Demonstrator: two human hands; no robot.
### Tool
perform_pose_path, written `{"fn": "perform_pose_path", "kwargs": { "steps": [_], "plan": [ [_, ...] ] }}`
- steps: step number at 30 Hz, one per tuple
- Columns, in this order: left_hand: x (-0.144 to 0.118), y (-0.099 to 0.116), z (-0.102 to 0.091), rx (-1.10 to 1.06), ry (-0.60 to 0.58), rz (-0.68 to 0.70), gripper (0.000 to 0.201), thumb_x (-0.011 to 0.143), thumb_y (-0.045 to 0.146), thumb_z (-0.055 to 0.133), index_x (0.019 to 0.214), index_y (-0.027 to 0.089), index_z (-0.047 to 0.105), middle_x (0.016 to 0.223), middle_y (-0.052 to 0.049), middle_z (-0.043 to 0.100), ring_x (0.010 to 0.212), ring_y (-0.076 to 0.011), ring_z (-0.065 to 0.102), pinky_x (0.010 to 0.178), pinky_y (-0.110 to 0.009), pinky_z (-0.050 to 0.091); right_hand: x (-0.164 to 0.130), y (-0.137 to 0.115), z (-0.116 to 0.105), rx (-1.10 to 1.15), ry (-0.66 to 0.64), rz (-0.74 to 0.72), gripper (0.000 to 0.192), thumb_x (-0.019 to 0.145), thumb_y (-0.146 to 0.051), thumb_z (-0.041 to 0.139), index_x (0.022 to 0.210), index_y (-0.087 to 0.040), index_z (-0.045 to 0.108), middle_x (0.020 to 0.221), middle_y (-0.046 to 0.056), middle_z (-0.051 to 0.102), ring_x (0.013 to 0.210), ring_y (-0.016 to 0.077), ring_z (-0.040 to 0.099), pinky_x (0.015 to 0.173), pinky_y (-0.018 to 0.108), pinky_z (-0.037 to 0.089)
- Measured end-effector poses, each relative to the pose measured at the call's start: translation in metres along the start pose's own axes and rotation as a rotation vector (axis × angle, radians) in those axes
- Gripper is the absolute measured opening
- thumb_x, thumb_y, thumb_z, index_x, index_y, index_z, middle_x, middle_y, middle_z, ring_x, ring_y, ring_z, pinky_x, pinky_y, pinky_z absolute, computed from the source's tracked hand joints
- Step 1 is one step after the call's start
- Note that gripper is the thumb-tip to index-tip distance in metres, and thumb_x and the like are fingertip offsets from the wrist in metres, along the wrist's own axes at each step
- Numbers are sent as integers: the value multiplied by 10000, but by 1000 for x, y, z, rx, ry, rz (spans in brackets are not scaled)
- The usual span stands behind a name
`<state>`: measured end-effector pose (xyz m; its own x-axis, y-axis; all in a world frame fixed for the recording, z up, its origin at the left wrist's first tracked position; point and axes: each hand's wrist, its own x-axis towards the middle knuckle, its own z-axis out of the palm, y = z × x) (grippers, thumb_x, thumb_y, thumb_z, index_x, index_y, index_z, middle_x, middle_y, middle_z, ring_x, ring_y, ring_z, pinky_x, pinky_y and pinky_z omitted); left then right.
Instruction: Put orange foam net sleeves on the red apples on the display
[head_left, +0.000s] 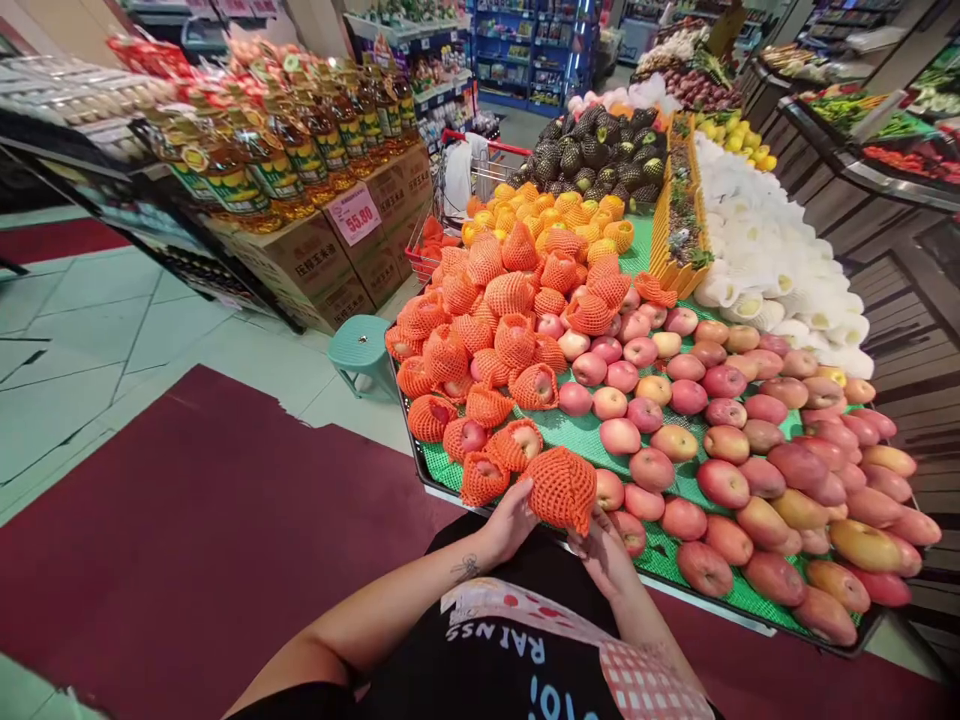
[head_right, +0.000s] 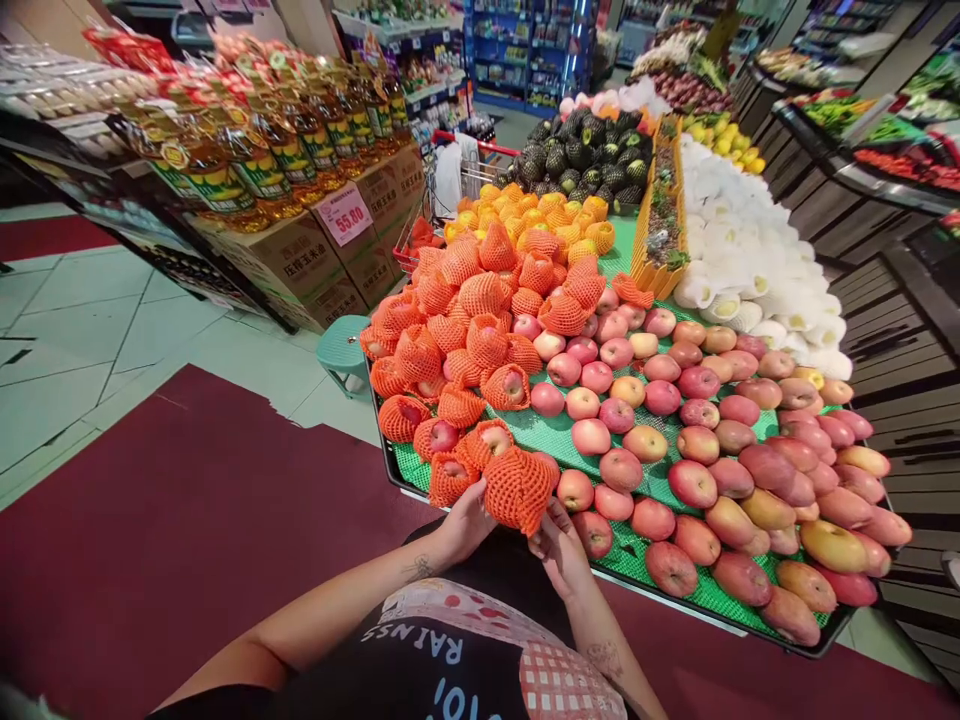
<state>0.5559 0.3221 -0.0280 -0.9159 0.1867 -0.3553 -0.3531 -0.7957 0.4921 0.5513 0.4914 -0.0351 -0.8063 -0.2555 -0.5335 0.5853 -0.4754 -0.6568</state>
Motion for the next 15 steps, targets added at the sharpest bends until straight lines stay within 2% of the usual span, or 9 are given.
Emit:
{"fn": "perform_pose_path", "kwargs": {
  "steps": [4, 7, 11, 13, 15],
  "plan": [
    [-2, 35, -14, 77, 10, 37, 443, 740, 506, 784, 1044, 189, 725, 1226, -90, 729, 1339, -342, 538, 1143, -464, 379, 11, 18, 31, 23, 38, -20, 347, 595, -436, 918, 797, -274, 687, 661, -35, 644, 507, 136, 515, 407, 254, 358],
    [-5, 57, -26, 188, -46, 50, 453, 704, 474, 807, 1030, 171, 724, 1163, -104, 738, 1264, -341, 584, 1105, -456, 390, 18, 32, 49, 42, 70, -17, 335, 599, -499, 896, 750, -277, 695, 675, -15, 690, 537, 179, 578, 428, 301, 442],
    [-6, 78, -41, 314, -73, -14, 515, 695, 514, 798, 1053, 153, 714, 1085, -104, 736, 1136, -326, 625, 1018, -437, 416, 22, 44, 66, 80, 123, -38, 351, 672, -573, 825, 859, -284, 758, 893, 44, 788, 767, 267, 712, 595, 415, 590],
    [-4, 87, -45, 353, -73, -24, 515, 688, 537, 793, 1025, 155, 716, 1034, -91, 736, 1089, -311, 628, 994, -424, 421, 21, 48, 72, 92, 168, -101, 403, 696, -617, 794, 926, -286, 773, 1019, 63, 794, 915, 297, 726, 712, 464, 620],
    [-2, 95, -47, 364, -84, -18, 497, 685, 549, 786, 984, 158, 718, 1019, -86, 733, 1090, -305, 618, 1009, -420, 413, 20, 53, 77, 62, 224, -206, 421, 684, -590, 820, 985, -301, 767, 1061, 48, 791, 974, 289, 725, 788, 460, 624]
  ]
}}
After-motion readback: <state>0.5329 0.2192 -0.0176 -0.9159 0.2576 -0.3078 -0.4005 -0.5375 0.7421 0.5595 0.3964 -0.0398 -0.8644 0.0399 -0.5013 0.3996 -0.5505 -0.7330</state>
